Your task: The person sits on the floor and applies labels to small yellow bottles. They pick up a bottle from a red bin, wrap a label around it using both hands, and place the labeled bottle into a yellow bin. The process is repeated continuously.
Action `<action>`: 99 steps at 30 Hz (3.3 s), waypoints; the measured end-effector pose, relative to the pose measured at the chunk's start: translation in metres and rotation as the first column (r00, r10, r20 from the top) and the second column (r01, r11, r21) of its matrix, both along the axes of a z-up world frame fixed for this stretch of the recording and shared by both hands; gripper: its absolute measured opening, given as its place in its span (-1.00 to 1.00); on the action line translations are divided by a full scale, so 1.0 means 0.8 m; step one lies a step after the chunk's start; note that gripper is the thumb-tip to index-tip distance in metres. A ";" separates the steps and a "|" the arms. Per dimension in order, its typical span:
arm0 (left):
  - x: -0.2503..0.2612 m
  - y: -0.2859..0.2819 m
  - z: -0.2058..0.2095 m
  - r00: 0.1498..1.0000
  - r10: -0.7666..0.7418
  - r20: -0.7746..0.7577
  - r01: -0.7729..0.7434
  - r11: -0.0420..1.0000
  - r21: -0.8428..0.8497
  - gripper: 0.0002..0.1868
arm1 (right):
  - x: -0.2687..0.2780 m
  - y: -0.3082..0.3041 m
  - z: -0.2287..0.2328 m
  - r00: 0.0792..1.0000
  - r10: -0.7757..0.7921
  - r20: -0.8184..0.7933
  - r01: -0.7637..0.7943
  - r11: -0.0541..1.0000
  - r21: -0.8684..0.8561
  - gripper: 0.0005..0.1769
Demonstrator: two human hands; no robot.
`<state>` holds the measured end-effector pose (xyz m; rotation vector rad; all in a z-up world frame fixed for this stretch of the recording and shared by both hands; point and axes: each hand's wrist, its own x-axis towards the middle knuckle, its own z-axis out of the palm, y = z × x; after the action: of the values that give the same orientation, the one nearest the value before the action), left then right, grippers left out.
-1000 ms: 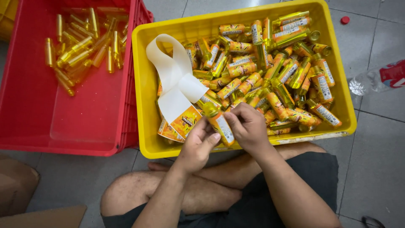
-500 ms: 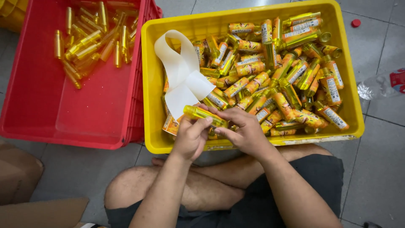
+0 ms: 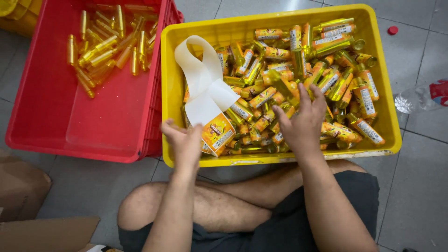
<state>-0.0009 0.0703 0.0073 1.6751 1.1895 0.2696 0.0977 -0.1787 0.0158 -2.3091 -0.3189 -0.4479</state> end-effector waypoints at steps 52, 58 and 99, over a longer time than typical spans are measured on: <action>-0.007 -0.030 0.041 0.488 -0.867 0.099 0.851 0.498 0.167 -0.44 | 0.018 -0.037 0.002 0.944 0.180 -0.275 0.151 0.508 0.848 -0.85; 0.001 -0.051 0.060 0.474 -0.860 0.188 0.846 0.504 0.176 -0.38 | -0.013 0.000 0.000 0.870 0.323 0.372 -0.477 0.746 0.466 -0.59; -0.053 0.243 0.078 0.590 0.263 0.763 0.153 0.892 -0.426 -0.64 | 0.002 0.421 0.041 0.588 0.639 -0.496 -0.275 0.735 0.620 -0.70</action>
<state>-0.0432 0.2648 0.0696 0.8854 0.5187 0.6669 0.0994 0.1578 0.0489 -1.6222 -0.3805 0.5716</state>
